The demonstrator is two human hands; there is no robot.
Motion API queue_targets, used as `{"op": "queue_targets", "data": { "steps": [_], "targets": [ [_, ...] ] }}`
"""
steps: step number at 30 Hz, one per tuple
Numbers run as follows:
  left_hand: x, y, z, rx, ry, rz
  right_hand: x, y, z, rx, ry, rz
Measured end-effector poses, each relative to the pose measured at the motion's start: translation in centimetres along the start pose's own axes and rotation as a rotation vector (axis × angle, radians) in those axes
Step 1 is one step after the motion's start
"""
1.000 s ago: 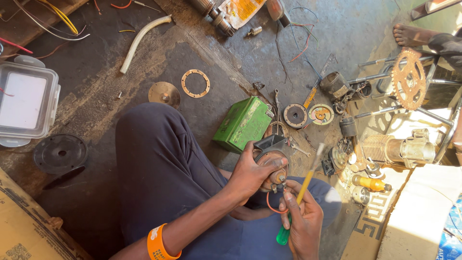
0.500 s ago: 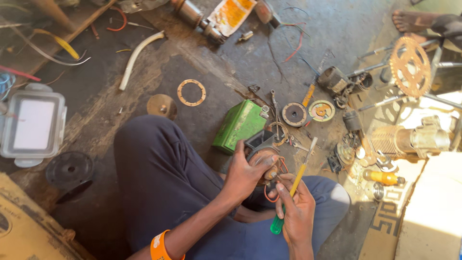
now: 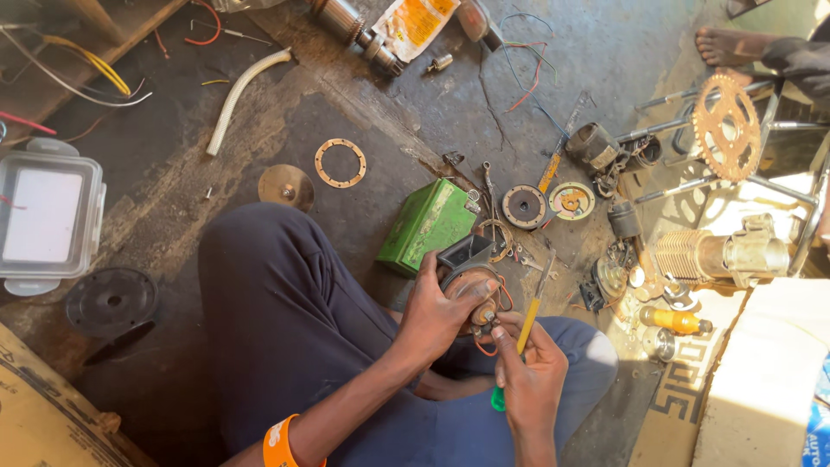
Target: The person sits on the floor and uses a screwdriver to scrape and clean the interior of a cylindrical metal component. They repeatedly insert the tool to remove debris or oxidation from the inner surface while holding the part steady with their other hand.
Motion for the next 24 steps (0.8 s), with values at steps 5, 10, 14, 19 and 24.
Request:
{"op": "queue_targets", "data": {
  "steps": [5, 10, 14, 19, 24],
  "targets": [
    [0.1, -0.1, -0.1, -0.006, -0.063, 0.060, -1.1, 0.4, 0.0, 0.222, 0.148, 0.026],
    [0.0, 0.3, -0.2, -0.050, -0.138, 0.075, -1.2, 0.6, 0.0, -0.010, 0.125, 0.088],
    [-0.3, 0.6, -0.2, -0.129, -0.221, 0.112, -1.1, -0.1, 0.1, -0.129, 0.042, 0.115],
    [-0.3, 0.7, -0.1, -0.152, -0.207, 0.114, -1.3, 0.3, 0.4, -0.123, 0.012, 0.118],
    [0.0, 0.5, 0.0, -0.086, -0.112, 0.066, -1.3, 0.6, 0.7, -0.128, -0.092, 0.111]
  ]
}}
Point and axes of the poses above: each hand's wrist, its own y-axis away from the middle knuckle, its own x-axis out of the back of the hand, z = x × y, the point moved 1 cm from there along -y, towards the middle knuckle, and after that the axes turned 7 degrees about x, right-handed, at the moved point
